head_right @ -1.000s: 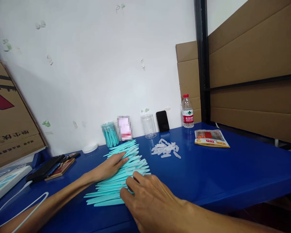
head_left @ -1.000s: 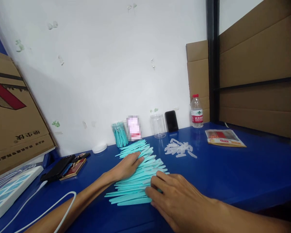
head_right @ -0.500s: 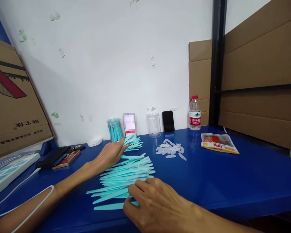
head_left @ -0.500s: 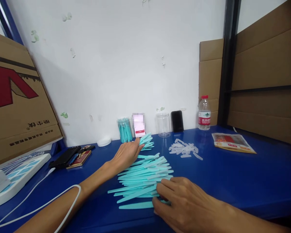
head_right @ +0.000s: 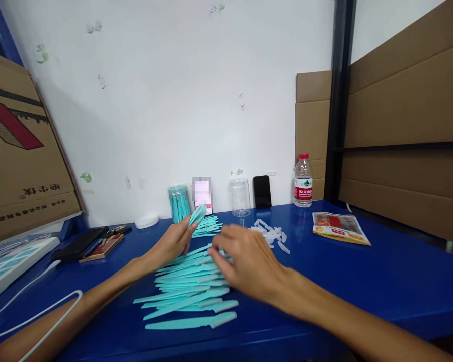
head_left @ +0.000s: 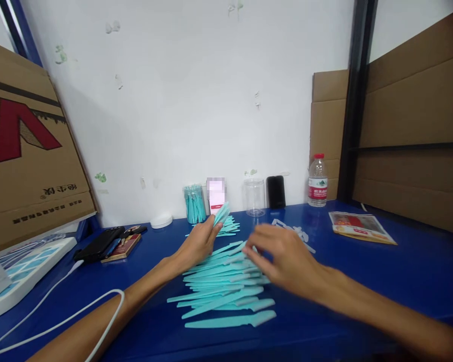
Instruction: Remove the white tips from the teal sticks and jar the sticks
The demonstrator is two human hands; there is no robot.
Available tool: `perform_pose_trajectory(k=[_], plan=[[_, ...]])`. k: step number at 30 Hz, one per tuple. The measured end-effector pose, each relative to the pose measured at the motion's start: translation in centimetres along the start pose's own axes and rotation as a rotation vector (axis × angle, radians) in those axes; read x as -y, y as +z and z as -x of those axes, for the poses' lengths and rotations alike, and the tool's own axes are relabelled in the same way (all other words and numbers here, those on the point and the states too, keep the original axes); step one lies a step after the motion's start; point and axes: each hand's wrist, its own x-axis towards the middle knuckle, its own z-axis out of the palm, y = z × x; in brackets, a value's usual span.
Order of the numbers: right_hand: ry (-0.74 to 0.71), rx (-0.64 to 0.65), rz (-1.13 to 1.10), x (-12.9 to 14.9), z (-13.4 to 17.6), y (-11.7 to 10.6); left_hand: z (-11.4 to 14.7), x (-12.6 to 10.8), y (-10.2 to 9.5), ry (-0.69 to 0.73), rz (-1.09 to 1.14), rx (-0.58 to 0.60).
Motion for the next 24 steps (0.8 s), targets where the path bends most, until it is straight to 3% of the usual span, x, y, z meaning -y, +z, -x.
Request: perform_pose_trajectory(k=[3,6,9,12,16,18,20,24], plan=[[0.138,-0.208,-0.187,-1.7,-4.7,-0.3,-0.1,-1.5,-0.7,0.054,0.06,-0.076],[0.126,-0.256,-0.37,-2.0,-9.4,0.3,-0.6,-2.7,-0.8,0.115,0.051,-0.178],[0.118,-0.109,-0.474,-1.3,-12.3,2.1,-1.3,-2.8,-0.7,0.108,0.086,-0.248],[0.078,-0.034,-0.423,-0.5,-12.8,3.6,-1.7,-2.2,-0.9,0.045,0.095,-0.287],[0.114,0.015,-0.039,-0.5,-11.6,3.4,-1.5,-2.1,-1.3,-0.037,-0.02,-0.315],[0.143,0.05,0.117,-1.0,-11.0,3.0,-1.4,-2.6,-1.4,-0.038,-0.066,-0.3],[0.183,0.074,0.129,-1.9,-10.7,2.7,-1.5,-3.2,-1.6,0.034,-0.062,-0.256],[0.231,-0.002,0.066,-4.2,-10.3,2.3,-1.9,-4.4,-2.5,0.079,-0.019,0.007]])
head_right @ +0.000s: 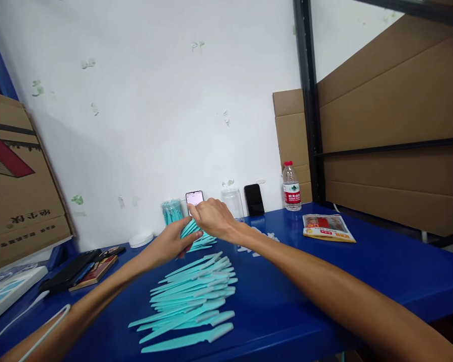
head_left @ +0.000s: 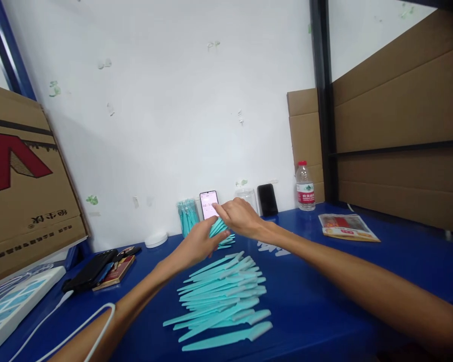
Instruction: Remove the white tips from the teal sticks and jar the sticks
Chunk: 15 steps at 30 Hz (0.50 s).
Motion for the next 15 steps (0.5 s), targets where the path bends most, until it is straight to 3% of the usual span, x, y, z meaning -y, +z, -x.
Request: perform_pose_trajectory(k=[3,6,11,15], plan=[[0.023,-0.064,-0.04,-1.4,0.1,-0.5,-0.4,-0.5,-0.3,0.007,0.017,0.101],[0.047,-0.084,-0.151,-2.5,0.3,-1.1,-0.6,-0.7,0.3,0.043,0.122,0.05],[0.057,0.005,-0.615,-3.2,0.7,-1.4,-0.3,-0.2,2.0,0.013,0.232,-0.051],[0.024,-0.148,-0.497,-2.7,0.9,-1.0,0.2,-0.3,3.1,-0.01,0.254,-0.121]])
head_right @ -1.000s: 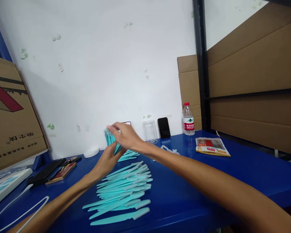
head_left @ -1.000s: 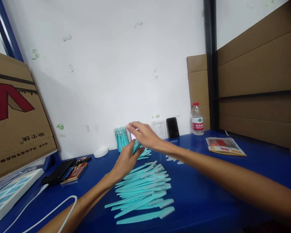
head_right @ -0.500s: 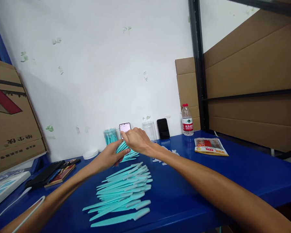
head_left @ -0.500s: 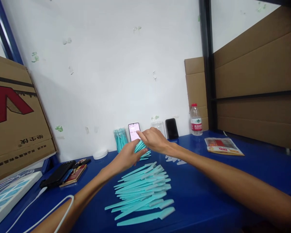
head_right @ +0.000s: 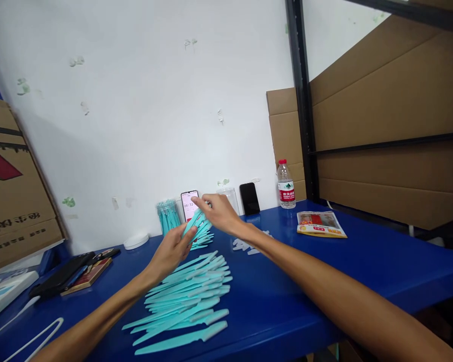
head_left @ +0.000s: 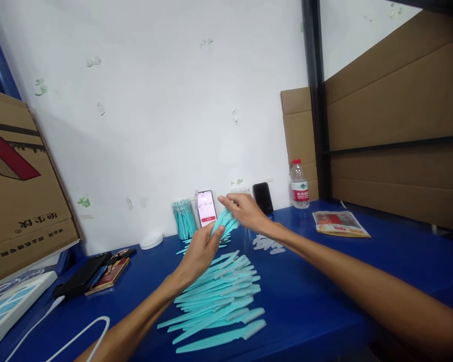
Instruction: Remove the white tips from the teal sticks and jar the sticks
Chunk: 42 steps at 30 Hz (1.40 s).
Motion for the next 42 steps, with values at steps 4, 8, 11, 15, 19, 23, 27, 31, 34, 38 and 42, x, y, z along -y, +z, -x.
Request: perform_pose_trajectory(k=[4,8,11,15,19,23,27,31,34,38,42], plan=[[-0.078,-0.049,0.126,0.1,0.2,0.4,0.4,-0.2,0.5,-0.004,0.014,-0.037],[-0.125,0.001,0.114,-0.2,0.6,0.3,0.6,-0.1,0.5,0.033,-0.168,-0.037],[-0.147,0.074,0.161,-0.3,0.9,0.3,0.8,-0.1,0.4,0.044,-0.294,-0.057],[-0.217,0.046,0.181,-0.4,1.0,0.5,1.0,-0.3,0.5,0.058,-0.365,-0.092],[-0.219,0.057,0.226,-1.0,1.0,0.8,0.9,0.0,0.9,0.048,-0.293,-0.079],[-0.161,0.037,0.205,-1.4,0.8,1.0,0.7,0.6,1.2,0.029,-0.186,-0.08],[-0.078,0.116,0.016,-0.6,0.4,0.0,0.8,0.9,0.8,0.001,-0.115,-0.061],[0.089,0.422,-0.351,0.4,0.0,-1.8,1.0,0.7,0.1,-0.041,0.065,-0.03],[0.167,0.559,-0.517,0.4,-0.1,-2.5,1.1,0.6,0.0,-0.051,0.123,-0.028],[0.183,0.545,-0.53,0.1,-0.1,-2.3,1.1,0.6,0.0,-0.033,0.106,-0.02],[0.238,0.531,-0.558,-0.2,-0.2,-2.2,1.1,0.8,0.1,-0.032,0.134,-0.003]])
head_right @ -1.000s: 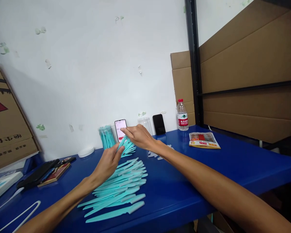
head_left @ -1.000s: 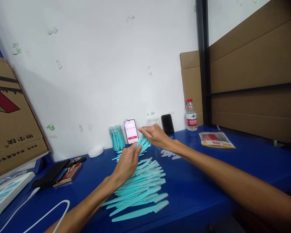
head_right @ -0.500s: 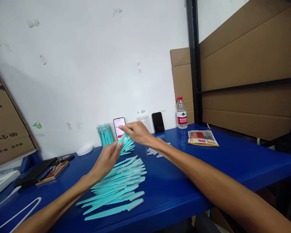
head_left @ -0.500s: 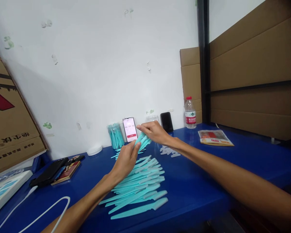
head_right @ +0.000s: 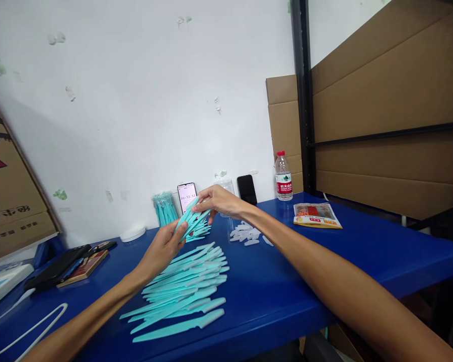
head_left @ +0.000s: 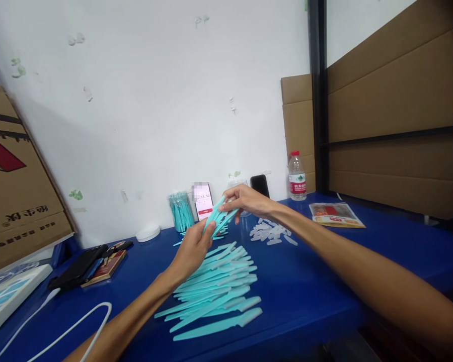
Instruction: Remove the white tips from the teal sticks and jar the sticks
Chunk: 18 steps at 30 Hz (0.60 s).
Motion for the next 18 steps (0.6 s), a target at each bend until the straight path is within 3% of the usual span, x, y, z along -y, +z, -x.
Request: perform_pose_trajectory(k=[4,9,14,18], plan=[[0.021,-0.061,-0.023,-0.07,-0.04,-0.12,0.01,0.0,0.0,-0.017,0.005,0.0],[0.006,0.009,0.05,0.21,0.17,-0.25,0.02,0.14,-0.03,-0.023,-0.022,0.001],[-0.001,-0.005,0.069,0.27,0.17,-0.35,-0.02,0.5,-0.2,-0.018,-0.073,-0.015],[0.014,-0.213,0.036,-0.12,-0.19,-0.28,0.02,0.51,-0.14,-0.032,-0.073,-0.043]])
